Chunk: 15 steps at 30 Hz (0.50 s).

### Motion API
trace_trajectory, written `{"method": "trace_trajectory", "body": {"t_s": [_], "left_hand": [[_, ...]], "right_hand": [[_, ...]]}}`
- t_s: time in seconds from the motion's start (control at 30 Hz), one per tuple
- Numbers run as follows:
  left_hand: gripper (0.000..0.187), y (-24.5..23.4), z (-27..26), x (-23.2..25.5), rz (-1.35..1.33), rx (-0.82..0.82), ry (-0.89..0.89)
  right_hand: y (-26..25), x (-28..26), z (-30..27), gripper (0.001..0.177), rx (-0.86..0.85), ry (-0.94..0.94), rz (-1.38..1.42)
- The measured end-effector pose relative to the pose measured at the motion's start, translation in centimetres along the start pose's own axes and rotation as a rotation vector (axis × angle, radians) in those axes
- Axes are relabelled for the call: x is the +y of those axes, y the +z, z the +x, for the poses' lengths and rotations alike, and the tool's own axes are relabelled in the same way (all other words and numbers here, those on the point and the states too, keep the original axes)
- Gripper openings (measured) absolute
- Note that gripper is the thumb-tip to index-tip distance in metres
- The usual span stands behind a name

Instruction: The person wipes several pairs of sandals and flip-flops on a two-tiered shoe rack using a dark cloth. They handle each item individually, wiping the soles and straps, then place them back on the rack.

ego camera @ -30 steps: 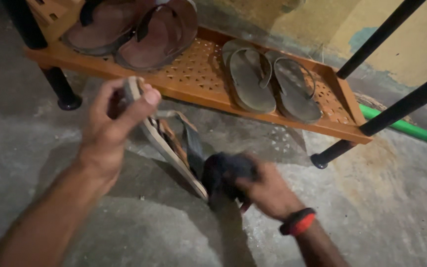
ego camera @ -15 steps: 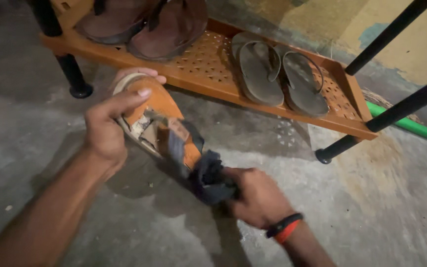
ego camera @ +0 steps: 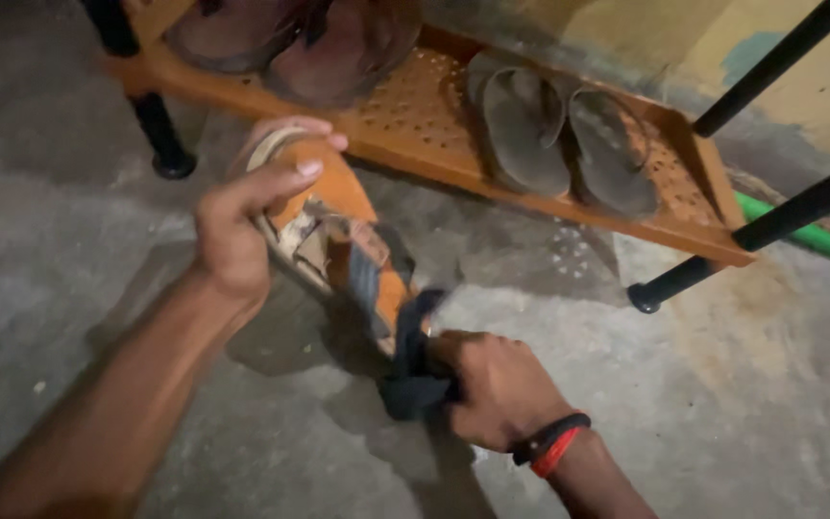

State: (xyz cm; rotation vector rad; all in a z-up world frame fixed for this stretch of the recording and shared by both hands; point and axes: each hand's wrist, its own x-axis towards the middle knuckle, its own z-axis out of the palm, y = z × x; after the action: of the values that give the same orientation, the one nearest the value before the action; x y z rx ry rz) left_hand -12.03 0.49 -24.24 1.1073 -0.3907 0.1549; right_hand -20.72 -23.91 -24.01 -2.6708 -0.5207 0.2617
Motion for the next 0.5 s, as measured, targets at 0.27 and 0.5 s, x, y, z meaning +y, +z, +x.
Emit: {"method": "trace_trajectory", "body": {"t_s": [0.27, 0.5], "left_hand": [[0.042, 0.4, 0.0, 0.4, -0.015, 0.001, -0.087], [0.043, 1.0, -0.4, 1.1, -0.004, -0.015, -0.071]], "right_hand": [[-3.6, -1.5, -2.0, 0.056, 0.939, -0.162, 0.249], [-1.4, 0.1, -0.7, 0.034, -0.158, 0.096, -0.205]]}}
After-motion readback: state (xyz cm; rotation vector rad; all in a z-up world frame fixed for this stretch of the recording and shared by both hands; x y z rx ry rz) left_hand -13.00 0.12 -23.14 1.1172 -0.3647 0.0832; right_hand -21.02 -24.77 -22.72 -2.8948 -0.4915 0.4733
